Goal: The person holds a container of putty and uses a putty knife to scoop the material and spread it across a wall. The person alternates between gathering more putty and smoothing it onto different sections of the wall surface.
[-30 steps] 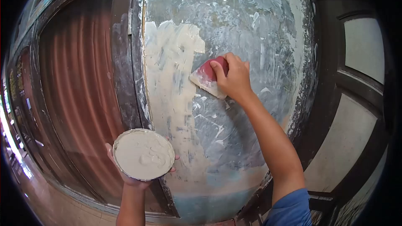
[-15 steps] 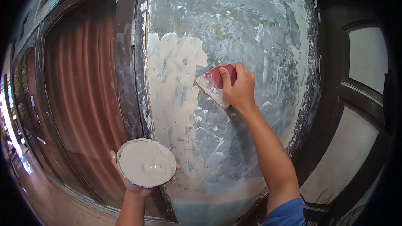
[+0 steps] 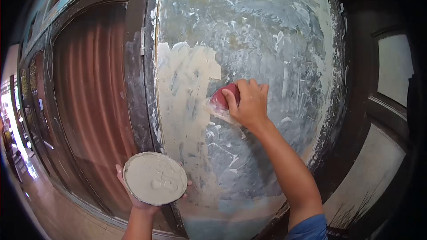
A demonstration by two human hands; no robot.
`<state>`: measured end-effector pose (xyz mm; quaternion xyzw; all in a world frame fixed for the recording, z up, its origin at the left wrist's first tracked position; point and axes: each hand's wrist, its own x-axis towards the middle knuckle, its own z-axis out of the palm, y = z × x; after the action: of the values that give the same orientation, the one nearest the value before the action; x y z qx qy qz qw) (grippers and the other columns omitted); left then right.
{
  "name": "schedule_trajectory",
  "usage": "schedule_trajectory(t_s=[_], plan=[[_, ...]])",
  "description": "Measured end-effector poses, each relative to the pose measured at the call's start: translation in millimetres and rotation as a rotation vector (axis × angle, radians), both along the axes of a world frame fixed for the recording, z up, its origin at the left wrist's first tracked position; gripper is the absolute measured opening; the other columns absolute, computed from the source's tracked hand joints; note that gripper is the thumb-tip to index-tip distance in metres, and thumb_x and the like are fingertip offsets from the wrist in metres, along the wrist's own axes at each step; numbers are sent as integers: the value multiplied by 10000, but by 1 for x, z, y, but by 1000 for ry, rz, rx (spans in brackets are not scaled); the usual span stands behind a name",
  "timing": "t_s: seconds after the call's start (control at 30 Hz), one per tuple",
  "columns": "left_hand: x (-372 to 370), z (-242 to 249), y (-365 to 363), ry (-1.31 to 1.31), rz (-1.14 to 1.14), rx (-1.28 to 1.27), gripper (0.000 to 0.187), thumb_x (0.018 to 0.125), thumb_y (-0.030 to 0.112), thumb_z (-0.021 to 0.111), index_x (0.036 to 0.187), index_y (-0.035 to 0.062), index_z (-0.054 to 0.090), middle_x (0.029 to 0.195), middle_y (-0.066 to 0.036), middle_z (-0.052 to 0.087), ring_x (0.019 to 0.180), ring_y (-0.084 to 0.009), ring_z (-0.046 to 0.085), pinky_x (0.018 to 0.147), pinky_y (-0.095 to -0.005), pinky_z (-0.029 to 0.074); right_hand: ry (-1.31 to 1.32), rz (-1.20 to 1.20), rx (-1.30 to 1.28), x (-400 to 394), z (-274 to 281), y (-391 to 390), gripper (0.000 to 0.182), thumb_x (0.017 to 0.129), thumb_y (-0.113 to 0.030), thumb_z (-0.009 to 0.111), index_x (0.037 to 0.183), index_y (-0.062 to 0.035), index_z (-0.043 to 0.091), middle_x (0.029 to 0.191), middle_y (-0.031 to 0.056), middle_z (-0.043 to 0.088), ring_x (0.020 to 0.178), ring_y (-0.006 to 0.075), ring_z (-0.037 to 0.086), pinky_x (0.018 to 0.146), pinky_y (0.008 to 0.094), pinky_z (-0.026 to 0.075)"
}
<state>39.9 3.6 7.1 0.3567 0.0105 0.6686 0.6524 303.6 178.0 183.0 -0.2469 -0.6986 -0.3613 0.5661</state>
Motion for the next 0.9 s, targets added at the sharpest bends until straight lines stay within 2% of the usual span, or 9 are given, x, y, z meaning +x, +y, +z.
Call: schedule_trajectory(t_s=[0.03, 0.13, 0.37, 0.47, 0.57, 0.63, 0.7, 0.77, 0.9], plan=[[1, 0, 2, -6, -7, 5, 1224, 737, 1032, 389, 1538, 109, 454, 1444, -354, 509, 1154, -727, 537, 697, -774, 566, 1, -1, -6, 2, 6, 2, 298, 970, -368, 698, 944, -74, 657, 833, 113, 661, 813, 315, 584, 826, 464, 346], [8, 4, 2, -67, -49, 8, 1227, 737, 1027, 407, 1555, 112, 430, 1479, -348, 477, 1174, -725, 526, 699, -778, 562, 286, 70, -63, 9, 26, 7, 276, 966, -351, 709, 940, -82, 654, 836, 96, 653, 814, 300, 572, 846, 448, 330], [10, 0, 6, -38, -31, 12, 1236, 712, 1055, 357, 1545, 147, 456, 1461, -329, 517, 1168, -712, 540, 776, -802, 522, 19, 67, -60, 6, -6, -1, 265, 955, -348, 723, 934, -93, 654, 837, 85, 653, 803, 291, 563, 830, 449, 315], [18, 4, 9, -110, -122, 60, 1198, 747, 999, 462, 1585, 145, 395, 1505, -362, 434, 1172, -738, 504, 780, -807, 549, 83, 23, -36, 1, 3, 3, 273, 959, -358, 717, 950, -90, 663, 847, 98, 658, 816, 296, 575, 833, 454, 316], [27, 10, 9, -160, -148, 34, 1180, 753, 985, 487, 1587, 156, 397, 1544, -360, 390, 1199, -748, 478, 793, -814, 541, 214, 12, -69, 11, 21, -2, 296, 981, -375, 700, 965, -82, 667, 869, 116, 665, 827, 297, 588, 869, 450, 332], [31, 12, 8, -214, -206, 56, 1174, 755, 981, 494, 1590, 162, 396, 1559, -359, 370, 1216, -753, 461, 800, -818, 536, 280, 147, -95, 27, 29, -9, 308, 992, -384, 696, 976, -78, 670, 877, 100, 667, 845, 291, 590, 887, 437, 339], [34, 16, 11, -266, -269, 92, 1169, 757, 976, 500, 1593, 167, 395, 1573, -358, 351, 1233, -758, 444, 807, -823, 530, 232, 161, -22, 40, 25, -39, 252, 973, -327, 727, 970, -82, 669, 872, 75, 658, 866, 276, 580, 870, 428, 341], [36, 14, 14, -185, -222, 135, 1170, 762, 972, 501, 1602, 167, 380, 1569, -368, 350, 1242, -763, 431, 824, -826, 525, -5, 199, -3, 51, 17, -66, 138, 926, -193, 766, 977, -101, 677, 886, 24, 665, 874, 256, 561, 848, 412, 341], [49, 12, 12, -179, -222, 72, 1172, 764, 968, 504, 1608, 166, 368, 1572, -371, 346, 1250, -764, 423, 827, -823, 528, -263, 186, 8, 56, -11, -102, 244, 811, -44, 781, 1023, -135, 705, 935, -23, 698, 891, 239, 560, 832, 401, 342]])
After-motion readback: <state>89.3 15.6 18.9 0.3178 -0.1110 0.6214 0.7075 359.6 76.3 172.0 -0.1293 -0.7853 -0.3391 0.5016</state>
